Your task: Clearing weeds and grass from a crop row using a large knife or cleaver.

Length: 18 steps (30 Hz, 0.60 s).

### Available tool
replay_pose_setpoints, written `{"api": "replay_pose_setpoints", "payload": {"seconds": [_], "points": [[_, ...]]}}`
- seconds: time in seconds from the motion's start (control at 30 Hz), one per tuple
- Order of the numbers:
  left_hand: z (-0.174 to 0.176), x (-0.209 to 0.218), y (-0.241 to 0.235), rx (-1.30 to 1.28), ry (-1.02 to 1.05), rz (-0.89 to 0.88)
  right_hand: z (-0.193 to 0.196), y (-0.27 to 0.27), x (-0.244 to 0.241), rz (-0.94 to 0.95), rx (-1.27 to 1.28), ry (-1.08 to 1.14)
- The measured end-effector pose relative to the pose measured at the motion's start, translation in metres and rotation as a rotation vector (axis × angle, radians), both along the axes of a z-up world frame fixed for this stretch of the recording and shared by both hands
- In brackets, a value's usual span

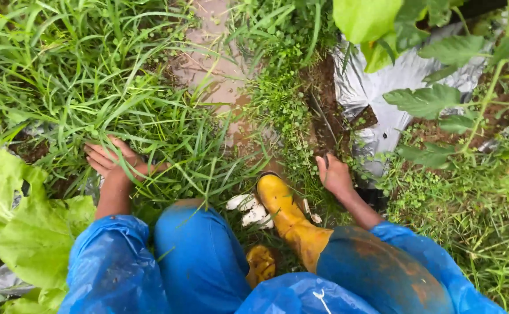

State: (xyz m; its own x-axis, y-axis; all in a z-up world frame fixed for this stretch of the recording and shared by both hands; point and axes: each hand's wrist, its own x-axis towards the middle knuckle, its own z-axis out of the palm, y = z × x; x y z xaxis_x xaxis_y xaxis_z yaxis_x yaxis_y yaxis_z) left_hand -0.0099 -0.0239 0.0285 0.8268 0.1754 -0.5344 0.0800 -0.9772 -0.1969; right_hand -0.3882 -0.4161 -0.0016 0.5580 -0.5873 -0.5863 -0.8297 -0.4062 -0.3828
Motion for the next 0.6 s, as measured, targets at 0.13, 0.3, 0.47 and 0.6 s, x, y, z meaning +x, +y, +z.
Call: {"api": "replay_pose_setpoints", "payload": {"seconds": [0.13, 0.3, 0.47, 0.6], "points": [[-0.016, -0.005, 0.014, -0.062, -0.101, -0.226, 0.027, -0.03, 0.036, -0.101, -0.021, -0.071], [0.01, -0.017, -0.011, 0.055, -0.16, -0.119, 0.037, -0.037, 0.088, -0.033, -0.05, -0.044], [-0.008, -0.009, 0.004, 0.031, -0.163, -0.174, 0.039, -0.048, 0.081, -0.007, -0.021, -0.1], [-0.048, -0.008, 0.028, 0.001, -0.186, -0.181, 0.072, -0.049, 0.114, -0.178, -0.004, -0.128]]}}
